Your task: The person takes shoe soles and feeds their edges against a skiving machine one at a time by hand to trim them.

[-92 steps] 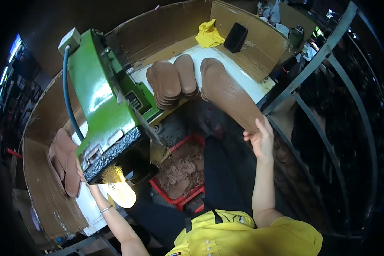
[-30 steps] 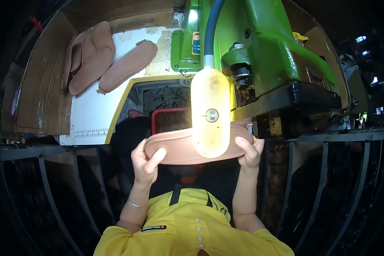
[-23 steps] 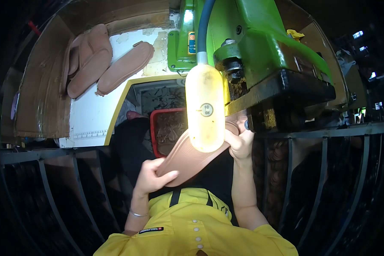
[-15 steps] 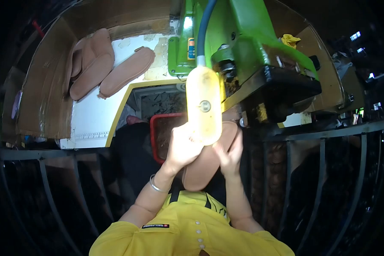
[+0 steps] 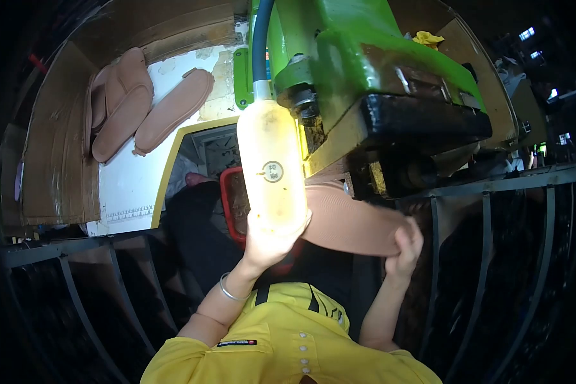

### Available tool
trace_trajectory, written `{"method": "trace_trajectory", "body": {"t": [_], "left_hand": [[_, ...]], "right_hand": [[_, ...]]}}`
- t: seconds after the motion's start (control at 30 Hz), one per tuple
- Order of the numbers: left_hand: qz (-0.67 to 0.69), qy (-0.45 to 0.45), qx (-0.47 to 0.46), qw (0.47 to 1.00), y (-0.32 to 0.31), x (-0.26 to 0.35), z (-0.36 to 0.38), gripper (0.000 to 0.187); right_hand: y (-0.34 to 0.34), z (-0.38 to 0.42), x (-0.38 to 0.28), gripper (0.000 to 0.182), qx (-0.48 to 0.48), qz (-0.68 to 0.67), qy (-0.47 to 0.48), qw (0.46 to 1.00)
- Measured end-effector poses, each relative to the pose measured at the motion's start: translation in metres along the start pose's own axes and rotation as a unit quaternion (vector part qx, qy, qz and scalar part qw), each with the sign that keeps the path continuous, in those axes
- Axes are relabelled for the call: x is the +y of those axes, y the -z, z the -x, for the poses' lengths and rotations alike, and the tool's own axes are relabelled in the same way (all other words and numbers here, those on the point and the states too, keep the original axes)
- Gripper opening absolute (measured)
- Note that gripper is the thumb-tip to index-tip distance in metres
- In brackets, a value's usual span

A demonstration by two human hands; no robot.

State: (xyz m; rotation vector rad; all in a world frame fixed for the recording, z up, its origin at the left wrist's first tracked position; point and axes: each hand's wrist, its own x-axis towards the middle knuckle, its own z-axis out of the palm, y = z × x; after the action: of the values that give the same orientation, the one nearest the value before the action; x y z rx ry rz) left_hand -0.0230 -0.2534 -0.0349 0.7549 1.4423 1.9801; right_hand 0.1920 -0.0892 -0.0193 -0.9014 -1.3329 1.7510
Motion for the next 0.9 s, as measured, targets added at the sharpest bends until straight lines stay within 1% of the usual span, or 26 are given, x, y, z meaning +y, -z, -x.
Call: {"method": "trace_trajectory", "body": {"t": [0.07,0.1,0.13,0.2,0.23,0.27,0.33,0.37,0.4,0.47,0.5,0.53,0.6,0.63,0.7,0.73,0.77,0.8,0.87,0.9], "left_hand": [[-0.022,0.063,-0.008,0.998,-0.003,-0.001,-0.006,0.038],[-0.022,0.064,-0.002,0.998,-0.004,0.001,-0.008,0.038],[0.045,0.101,-0.009,0.994,-0.005,0.004,-0.011,0.037],[0.179,0.168,-0.023,0.969,-0.004,0.009,-0.018,0.035],[0.080,0.116,-0.053,0.989,-0.001,0.002,-0.020,0.031],[0.079,0.116,-0.051,0.989,0.001,-0.004,-0.018,0.031],[-0.003,0.046,-0.025,0.999,0.002,-0.019,-0.014,0.027],[-0.039,-0.038,-0.044,0.998,0.002,-0.027,-0.013,0.020],[-0.038,-0.037,-0.042,0.998,0.003,-0.036,-0.011,0.020],[-0.097,0.071,-0.075,0.990,0.004,-0.050,-0.006,0.012],[-0.063,0.053,-0.061,0.995,0.000,-0.052,-0.009,0.012],[-0.061,0.054,-0.061,0.995,0.000,-0.062,-0.011,0.012],[0.014,-0.058,-0.039,0.997,-0.004,-0.061,-0.023,0.011],[0.025,0.029,0.008,0.999,-0.005,-0.052,-0.008,0.012],[0.012,0.024,-0.005,1.000,-0.002,-0.039,-0.008,0.014],[-0.002,0.019,-0.013,1.000,0.002,-0.033,-0.008,0.016],[-0.034,0.040,-0.035,0.998,0.009,-0.023,-0.008,0.020],[-0.035,0.040,-0.034,0.998,0.008,-0.020,-0.009,0.020],[-0.025,-0.062,0.070,0.995,0.008,-0.012,-0.012,0.022],[-0.046,-0.078,0.067,0.994,0.011,-0.002,-0.011,0.020]], "right_hand": [[-0.017,-0.033,-0.016,0.026,0.005,0.003,0.048,0.999],[-0.027,-0.046,-0.022,0.026,0.023,0.001,0.059,0.998],[-0.036,-0.058,-0.025,0.027,0.041,-0.001,0.071,0.997],[-0.033,-0.075,-0.026,0.027,0.017,0.000,0.077,0.997],[-0.025,-0.083,-0.022,0.028,0.000,-0.001,0.081,0.997],[-0.022,-0.087,-0.020,0.029,-0.016,-0.003,0.084,0.996],[-0.015,-0.082,-0.016,0.031,-0.015,-0.015,0.087,0.996],[-0.007,-0.077,-0.010,0.033,-0.016,-0.019,0.099,0.995],[0.000,-0.071,-0.004,0.034,-0.017,-0.022,0.111,0.993],[0.004,-0.060,0.004,0.035,-0.009,-0.027,0.107,0.994],[0.002,-0.055,0.007,0.036,0.005,-0.041,0.110,0.993],[0.000,-0.051,0.010,0.037,0.020,-0.056,0.113,0.992],[-0.004,-0.051,0.004,0.040,0.020,-0.056,0.115,0.992],[-0.006,-0.052,-0.001,0.040,0.018,-0.057,0.115,0.992],[-0.014,-0.059,-0.012,0.039,0.018,-0.058,0.117,0.991],[-0.019,-0.063,-0.019,0.037,-0.001,-0.050,0.107,0.993],[-0.023,-0.068,-0.023,0.035,-0.021,-0.042,0.096,0.994],[-0.025,-0.074,-0.022,0.035,-0.021,-0.042,0.095,0.994],[-0.027,-0.086,-0.016,0.033,-0.063,-0.044,0.109,0.991],[-0.031,-0.093,-0.011,0.032,-0.084,-0.093,0.119,0.985]]}}
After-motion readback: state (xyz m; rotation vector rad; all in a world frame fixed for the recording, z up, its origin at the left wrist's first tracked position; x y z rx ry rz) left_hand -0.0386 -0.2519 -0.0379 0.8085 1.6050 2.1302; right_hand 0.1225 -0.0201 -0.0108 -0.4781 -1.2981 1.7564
